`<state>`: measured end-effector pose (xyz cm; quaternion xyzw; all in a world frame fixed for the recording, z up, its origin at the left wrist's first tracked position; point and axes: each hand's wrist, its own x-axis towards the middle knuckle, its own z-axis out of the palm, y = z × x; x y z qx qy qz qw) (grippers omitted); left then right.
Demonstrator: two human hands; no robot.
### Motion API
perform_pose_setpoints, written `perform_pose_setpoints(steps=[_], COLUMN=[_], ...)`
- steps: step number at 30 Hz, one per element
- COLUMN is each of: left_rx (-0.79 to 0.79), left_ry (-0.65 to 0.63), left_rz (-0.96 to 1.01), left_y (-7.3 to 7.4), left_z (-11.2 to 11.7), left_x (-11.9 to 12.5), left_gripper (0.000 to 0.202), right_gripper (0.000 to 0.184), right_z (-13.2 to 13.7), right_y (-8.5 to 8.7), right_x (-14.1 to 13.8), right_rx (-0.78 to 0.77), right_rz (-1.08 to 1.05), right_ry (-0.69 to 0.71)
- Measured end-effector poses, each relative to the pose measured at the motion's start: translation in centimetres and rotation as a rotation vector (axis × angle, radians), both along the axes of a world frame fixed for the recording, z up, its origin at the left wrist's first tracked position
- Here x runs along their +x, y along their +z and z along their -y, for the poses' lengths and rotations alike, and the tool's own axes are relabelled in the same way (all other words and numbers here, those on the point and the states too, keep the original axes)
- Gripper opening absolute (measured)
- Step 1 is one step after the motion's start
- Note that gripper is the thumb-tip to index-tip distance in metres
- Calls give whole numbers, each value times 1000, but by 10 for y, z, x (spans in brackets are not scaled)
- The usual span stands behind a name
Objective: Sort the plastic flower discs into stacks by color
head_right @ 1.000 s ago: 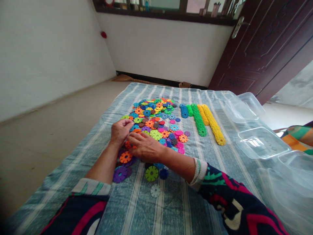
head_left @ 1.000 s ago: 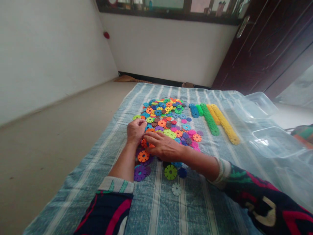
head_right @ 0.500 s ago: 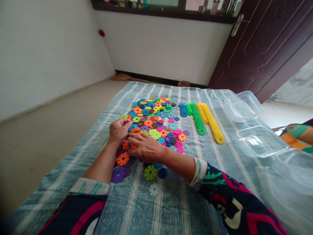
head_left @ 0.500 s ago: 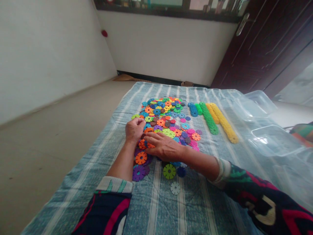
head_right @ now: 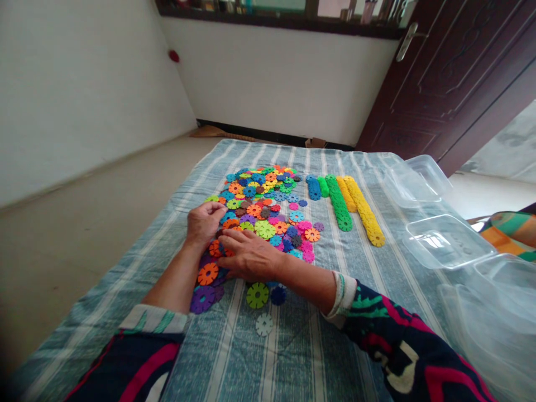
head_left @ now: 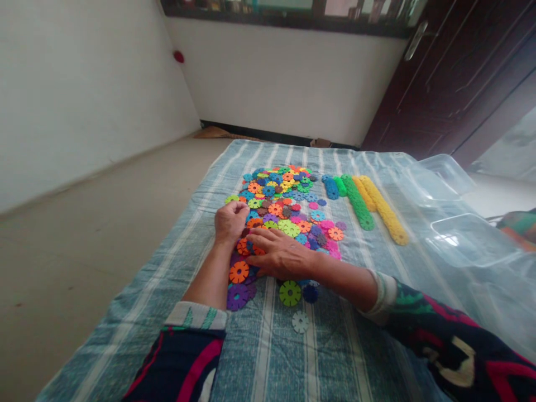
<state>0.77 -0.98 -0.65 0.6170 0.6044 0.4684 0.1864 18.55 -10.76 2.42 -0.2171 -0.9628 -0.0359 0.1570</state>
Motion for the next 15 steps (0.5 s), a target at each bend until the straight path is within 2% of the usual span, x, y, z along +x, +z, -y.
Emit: perform_pose_setpoints(steps=[4,9,12,15], left_rx=[-4,-3,-9,-17], left_ry=[1,9,9,16], left_rz=[13,25,30,40], left_y=[0,-1,-1,1], left_z=[1,1,0,1], left_x=[1,1,1,1], left_gripper=[24,23,23,22], right_gripper=[18,18,18,22], right_z=[2,11,13,3], right_y=[-2,-4,-3,0], right_x=[1,12,23,41], right_rx=[20,37,-18,-91], right_rz=[-33,-146,-290,-420], right_ry=[29,56,3,-110])
